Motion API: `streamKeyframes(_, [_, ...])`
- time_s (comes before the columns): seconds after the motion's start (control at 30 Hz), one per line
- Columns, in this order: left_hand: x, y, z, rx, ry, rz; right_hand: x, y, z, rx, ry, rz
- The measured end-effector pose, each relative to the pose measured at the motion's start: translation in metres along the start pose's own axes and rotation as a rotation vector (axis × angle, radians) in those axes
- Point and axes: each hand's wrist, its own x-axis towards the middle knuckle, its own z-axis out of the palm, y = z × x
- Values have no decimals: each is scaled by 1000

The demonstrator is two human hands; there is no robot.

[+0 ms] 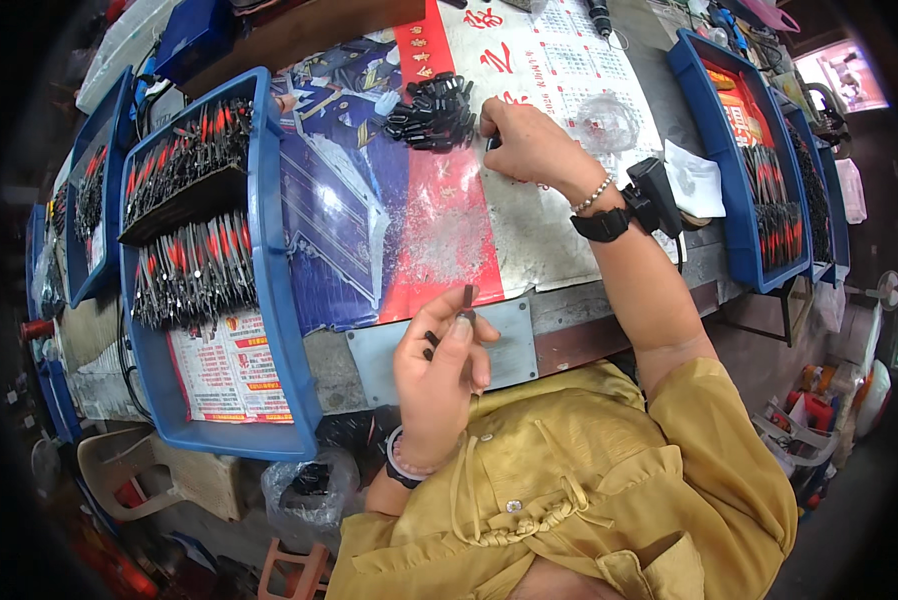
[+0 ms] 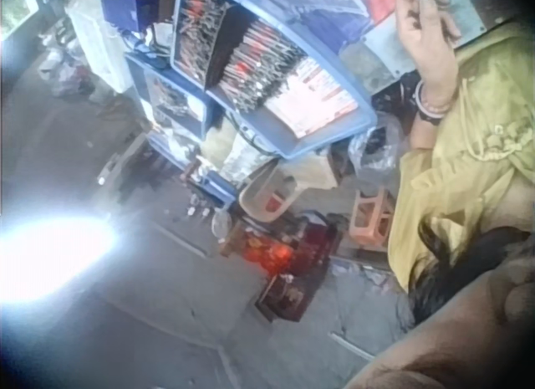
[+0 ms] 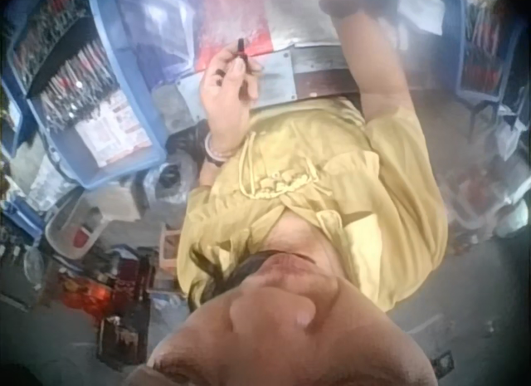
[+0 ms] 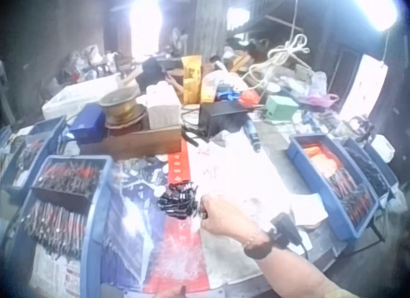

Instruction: The person repeatedly picks small black plastic key housing parts and tiny metal rings from a workbench, inserts the rings into the housings, and places the assembled units back on the table. The process is repeated continuously throughout the clip.

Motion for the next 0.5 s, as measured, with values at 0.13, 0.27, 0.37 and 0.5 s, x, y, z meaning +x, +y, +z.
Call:
streamKeyframes(0.13, [2, 1, -2, -193, -50, -79, -32, -4, -12, 236, 57, -17])
streamKeyframes(0.27, [1, -1, -4, -254, -64, -152, -96, -19, -22, 850, -101, 36])
streamKeyframes(0.37, [4, -6, -2, -326, -152, -217, -138, -30, -15, 1331, -186, 81])
streamKeyframes(0.5, [5, -10, 5, -290, -142, -240, -163, -34, -9, 1236, -49, 0])
